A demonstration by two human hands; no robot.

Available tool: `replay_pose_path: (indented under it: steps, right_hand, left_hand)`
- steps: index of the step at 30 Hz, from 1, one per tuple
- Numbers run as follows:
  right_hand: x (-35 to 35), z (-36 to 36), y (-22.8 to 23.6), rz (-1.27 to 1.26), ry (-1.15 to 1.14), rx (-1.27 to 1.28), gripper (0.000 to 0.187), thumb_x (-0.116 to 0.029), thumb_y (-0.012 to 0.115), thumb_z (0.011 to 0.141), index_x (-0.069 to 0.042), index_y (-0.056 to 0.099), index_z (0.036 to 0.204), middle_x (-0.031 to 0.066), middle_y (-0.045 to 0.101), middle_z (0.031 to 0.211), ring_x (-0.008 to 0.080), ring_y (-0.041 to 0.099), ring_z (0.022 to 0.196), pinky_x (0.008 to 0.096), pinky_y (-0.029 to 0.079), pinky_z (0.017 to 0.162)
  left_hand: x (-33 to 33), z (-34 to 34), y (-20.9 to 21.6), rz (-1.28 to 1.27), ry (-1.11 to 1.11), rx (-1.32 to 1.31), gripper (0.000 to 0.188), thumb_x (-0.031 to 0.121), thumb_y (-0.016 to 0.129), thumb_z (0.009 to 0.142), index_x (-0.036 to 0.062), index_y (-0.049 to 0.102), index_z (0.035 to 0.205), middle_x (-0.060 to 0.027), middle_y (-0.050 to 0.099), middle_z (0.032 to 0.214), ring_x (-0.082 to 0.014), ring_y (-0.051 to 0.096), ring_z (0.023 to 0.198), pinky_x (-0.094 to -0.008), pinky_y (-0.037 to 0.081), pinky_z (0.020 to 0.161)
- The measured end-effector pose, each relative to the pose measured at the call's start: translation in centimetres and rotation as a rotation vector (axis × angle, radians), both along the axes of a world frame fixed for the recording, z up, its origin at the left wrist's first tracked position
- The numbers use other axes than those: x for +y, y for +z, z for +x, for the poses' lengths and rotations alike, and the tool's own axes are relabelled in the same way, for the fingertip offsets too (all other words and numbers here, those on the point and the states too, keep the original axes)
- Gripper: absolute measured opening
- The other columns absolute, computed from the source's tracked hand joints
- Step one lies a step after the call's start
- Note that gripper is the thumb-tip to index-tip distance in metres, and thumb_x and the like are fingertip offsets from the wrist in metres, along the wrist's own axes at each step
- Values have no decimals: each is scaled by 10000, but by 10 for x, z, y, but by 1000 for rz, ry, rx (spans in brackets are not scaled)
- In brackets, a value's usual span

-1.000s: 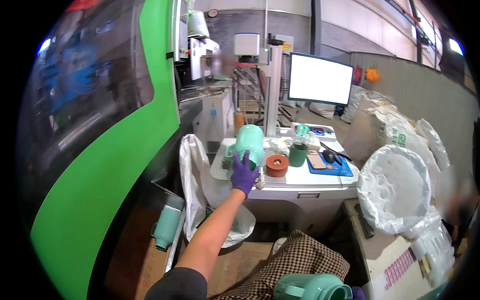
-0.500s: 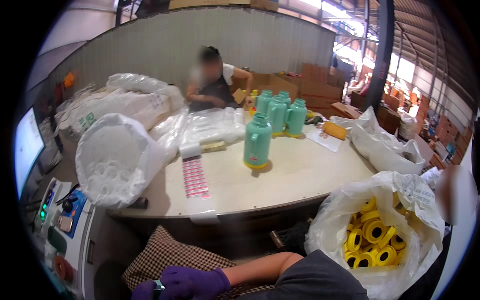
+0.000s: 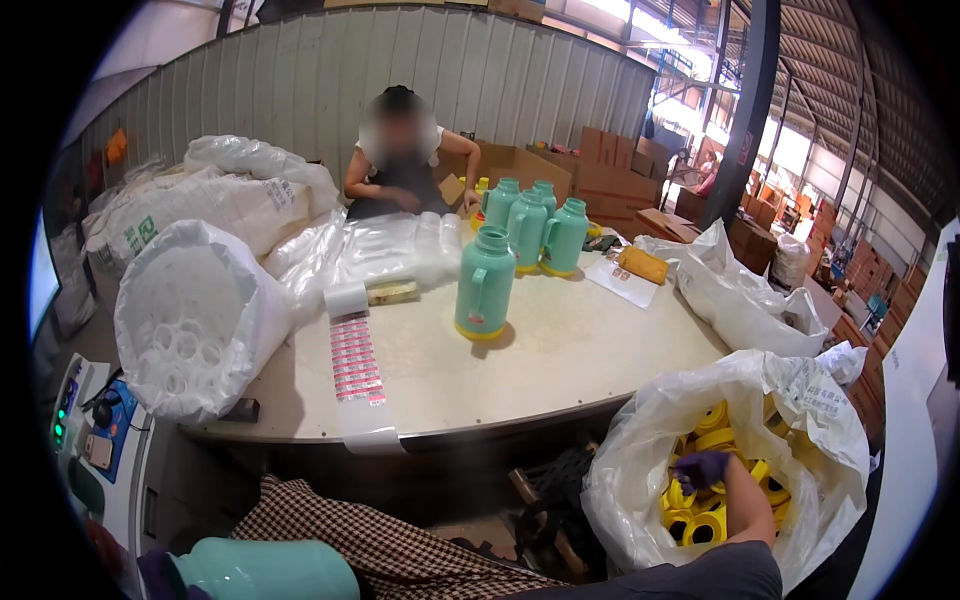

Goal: The person assembles light green plastic pitchers by attaching yellow lids and inserting white straws. They handle the pitchers one at a time, placing the finished units on a nearby table.

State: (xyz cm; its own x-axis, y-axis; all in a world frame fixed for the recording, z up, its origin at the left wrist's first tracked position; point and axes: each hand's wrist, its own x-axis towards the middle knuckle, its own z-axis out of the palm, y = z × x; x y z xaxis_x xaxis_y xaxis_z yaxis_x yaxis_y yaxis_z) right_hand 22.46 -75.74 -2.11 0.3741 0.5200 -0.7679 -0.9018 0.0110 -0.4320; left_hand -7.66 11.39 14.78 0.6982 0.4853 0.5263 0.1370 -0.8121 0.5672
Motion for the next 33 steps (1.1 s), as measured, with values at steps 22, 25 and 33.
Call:
replay_pose_path:
  steps: [22, 25, 33]
  right_hand:
    - [122, 25, -42, -1307, 847, -385, 360, -341, 779, 754, -91, 650, 978, 98, 709, 848, 231, 680, 831, 394, 536, 760]
    - [150, 40, 27, -1261, 1167, -356, 383, -330, 806, 725, -92, 647, 978, 96, 713, 841, 224, 681, 813, 393, 537, 745]
    - [359, 91, 209, -570, 285, -1435, 358, -191, 827, 789, -118, 480, 842, -4, 571, 767, 79, 567, 749, 254, 480, 648]
  left_hand:
    - [-43, 16, -123, -902, -28, -452, 390, 280, 425, 1069, 10, 565, 1313, -82, 637, 1157, -167, 613, 1043, -330, 492, 945]
    - [-37, 19, -124, -977, -13, -504, 399, 325, 376, 1089, 32, 566, 1283, -70, 637, 1125, -163, 613, 1034, -319, 492, 938]
    - [-50, 15, -154, -1154, -6, -599, 334, 318, 391, 1059, 70, 543, 1222, -74, 637, 1097, -214, 626, 1021, -370, 523, 900]
